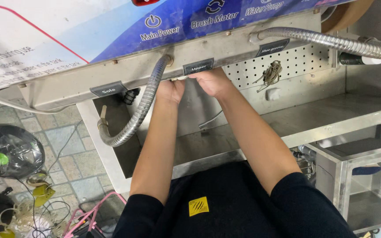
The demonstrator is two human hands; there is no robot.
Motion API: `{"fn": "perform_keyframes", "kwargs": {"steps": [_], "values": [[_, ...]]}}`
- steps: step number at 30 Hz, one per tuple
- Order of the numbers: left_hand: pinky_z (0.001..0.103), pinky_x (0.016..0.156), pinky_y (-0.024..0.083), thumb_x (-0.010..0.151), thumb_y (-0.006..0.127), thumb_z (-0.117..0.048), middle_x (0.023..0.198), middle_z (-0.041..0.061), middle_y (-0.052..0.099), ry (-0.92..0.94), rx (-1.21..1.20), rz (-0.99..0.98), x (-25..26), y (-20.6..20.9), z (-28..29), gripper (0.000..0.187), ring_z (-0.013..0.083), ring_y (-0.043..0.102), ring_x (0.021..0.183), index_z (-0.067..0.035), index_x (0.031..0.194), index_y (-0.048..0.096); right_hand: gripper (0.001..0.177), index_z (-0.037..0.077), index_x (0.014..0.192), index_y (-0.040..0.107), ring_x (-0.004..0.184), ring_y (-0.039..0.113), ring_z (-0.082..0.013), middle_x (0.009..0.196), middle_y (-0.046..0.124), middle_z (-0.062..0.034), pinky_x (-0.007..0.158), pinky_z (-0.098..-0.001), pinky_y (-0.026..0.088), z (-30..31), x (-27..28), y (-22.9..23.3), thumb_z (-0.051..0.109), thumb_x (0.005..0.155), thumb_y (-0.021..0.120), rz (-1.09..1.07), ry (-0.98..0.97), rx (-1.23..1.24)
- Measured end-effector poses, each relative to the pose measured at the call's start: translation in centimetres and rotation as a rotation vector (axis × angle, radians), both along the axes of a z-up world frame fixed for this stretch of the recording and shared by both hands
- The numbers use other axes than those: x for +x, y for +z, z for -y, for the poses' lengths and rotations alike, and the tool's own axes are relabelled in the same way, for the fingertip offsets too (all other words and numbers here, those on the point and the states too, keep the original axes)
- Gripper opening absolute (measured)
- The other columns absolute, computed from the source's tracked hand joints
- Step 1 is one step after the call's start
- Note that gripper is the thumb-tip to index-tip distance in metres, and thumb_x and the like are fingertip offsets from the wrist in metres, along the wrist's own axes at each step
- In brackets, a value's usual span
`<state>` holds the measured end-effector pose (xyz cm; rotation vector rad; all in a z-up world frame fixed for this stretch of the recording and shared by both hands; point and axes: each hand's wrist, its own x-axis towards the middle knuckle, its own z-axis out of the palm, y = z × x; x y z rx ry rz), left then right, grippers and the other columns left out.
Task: The person cleans a pair of white sneakers with blue and red stripes using a white cloth. They wipe the upper, sides, and sole of each shoe, then place them into a shoe washing machine and run the brush cycle. Afterward, they continue wiping the shoes by hand.
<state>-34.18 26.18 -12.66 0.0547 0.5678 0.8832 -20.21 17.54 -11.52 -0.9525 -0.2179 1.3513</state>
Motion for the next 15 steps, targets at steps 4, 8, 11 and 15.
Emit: {"fn": "perform_keyframes", "kwargs": {"steps": [4, 8, 11, 15], "values": [[0.044, 0.105, 0.054, 0.107, 0.048, -0.026, 0.131, 0.016, 0.063, 0.042, -0.01, 0.053, 0.5, 0.9, 1.8, 0.035, 0.03, 0.063, 0.121, -0.001, 0.131, 0.055, 0.038, 0.0, 0.114, 0.069, 0.108, 0.07, -0.02, 0.114, 0.073, -0.008, 0.099, -0.0355, 0.055, 1.5, 0.2, 3.2, -0.015, 0.079, 0.069, 0.104, 0.055, 0.04], [0.045, 0.112, 0.049, 0.109, 0.042, -0.032, 0.137, 0.014, 0.061, 0.034, -0.019, 0.023, -0.1, 2.1, 4.4, 0.042, 0.0306, 0.06, 0.128, -0.003, 0.138, 0.053, 0.031, -0.001, 0.116, 0.072, 0.101, 0.069, -0.0133, 0.111, 0.076, -0.0053, 0.093, -0.0314, 0.054, 3.7, 0.3, 6.4, -0.011, 0.087, 0.067, 0.347, 0.214, 0.058], [0.045, 0.116, 0.045, 0.112, 0.042, -0.032, 0.142, 0.015, 0.06, 0.025, 0.09, -0.04, -0.7, 3.3, 6.6, 0.045, 0.0306, 0.058, 0.133, -0.001, 0.144, 0.048, 0.033, 0.0, 0.12, 0.07, 0.103, 0.067, -0.0085, 0.114, 0.074, -0.0018, 0.094, -0.0286, 0.054, 5.3, 0.2, 8.7, -0.007, 0.088, 0.067, 0.432, 0.298, 0.104], [0.046, 0.119, 0.04, 0.109, 0.042, -0.036, 0.153, 0.013, 0.049, 0.023, 0.172, -0.003, -1.5, 6.0, 9.0, 0.056, 0.029, 0.05, 0.141, -0.005, 0.156, 0.035, 0.03, 0.0, 0.12, 0.071, 0.101, 0.067, -0.007, 0.112, 0.075, -0.0012, 0.092, -0.0272, 0.055, 7.0, -0.1, 10.3, -0.005, 0.091, 0.067, 0.466, 0.362, 0.108]]}}
